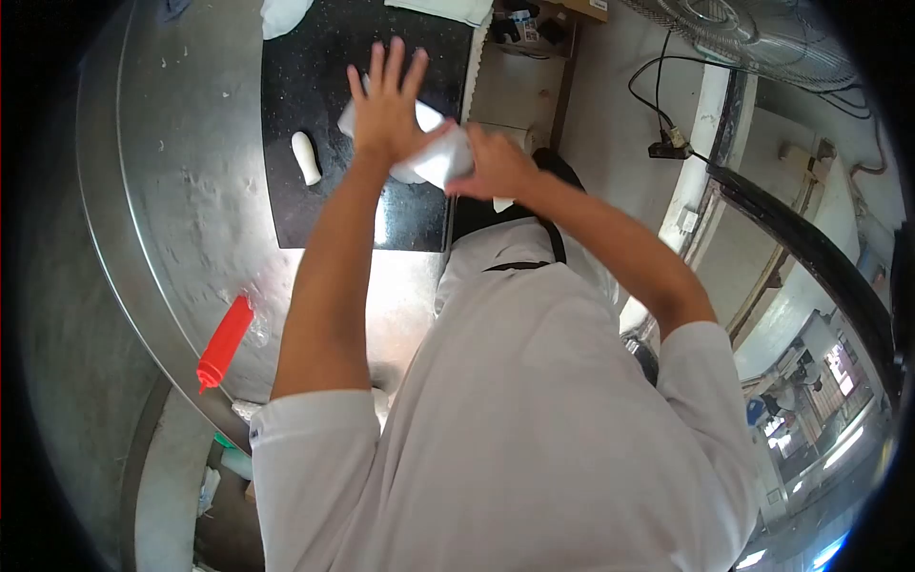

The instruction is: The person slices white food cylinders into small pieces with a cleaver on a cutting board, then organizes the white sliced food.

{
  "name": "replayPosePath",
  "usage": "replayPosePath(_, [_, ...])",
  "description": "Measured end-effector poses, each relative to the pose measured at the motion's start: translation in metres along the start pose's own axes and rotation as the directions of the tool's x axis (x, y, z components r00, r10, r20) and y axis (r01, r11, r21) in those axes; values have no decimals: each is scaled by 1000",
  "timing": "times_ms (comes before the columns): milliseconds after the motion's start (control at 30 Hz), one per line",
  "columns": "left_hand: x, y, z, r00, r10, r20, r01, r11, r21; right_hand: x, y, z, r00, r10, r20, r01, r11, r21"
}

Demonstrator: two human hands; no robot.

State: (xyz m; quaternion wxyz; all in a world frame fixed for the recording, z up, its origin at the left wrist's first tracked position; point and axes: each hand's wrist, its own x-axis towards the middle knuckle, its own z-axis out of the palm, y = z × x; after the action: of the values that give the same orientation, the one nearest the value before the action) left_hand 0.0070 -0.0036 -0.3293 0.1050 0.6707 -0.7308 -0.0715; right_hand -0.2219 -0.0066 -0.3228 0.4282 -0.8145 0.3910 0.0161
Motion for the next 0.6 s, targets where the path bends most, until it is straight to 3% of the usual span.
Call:
replayPosePath(67, [-34,27,7,998,22,52,-16,994,-107,-33,-4,12,996,59,70,-63,997,46])
replayPosePath(167, [-11,36,-6,977,-6,213,5,1000,7,-25,16,-7,988,70,140,-65,997,-35])
replayPosePath(267, [2,28,3,993,-116,9,116,993,8,11,29,-39,985,-78,154,105,979,-174])
replayPosePath(400, [17,6,3,963,-239,-123,243,970,22,73,33,-72,914,-351,206,391,898,-203])
replayPosePath(467, [10,0,2,979,-175,-106,183,981,67,50,17,-50,941,-262,213,293,947,-129])
replayPosePath(567, [-25,20,3,998,-64,-24,63,998,-9,7,8,-34,961,-67,270,98,990,-104])
replayPosePath(600, [-30,31,3,996,-75,47,75,997,-10,-5,29,-15,970,-149,190,154,988,-8])
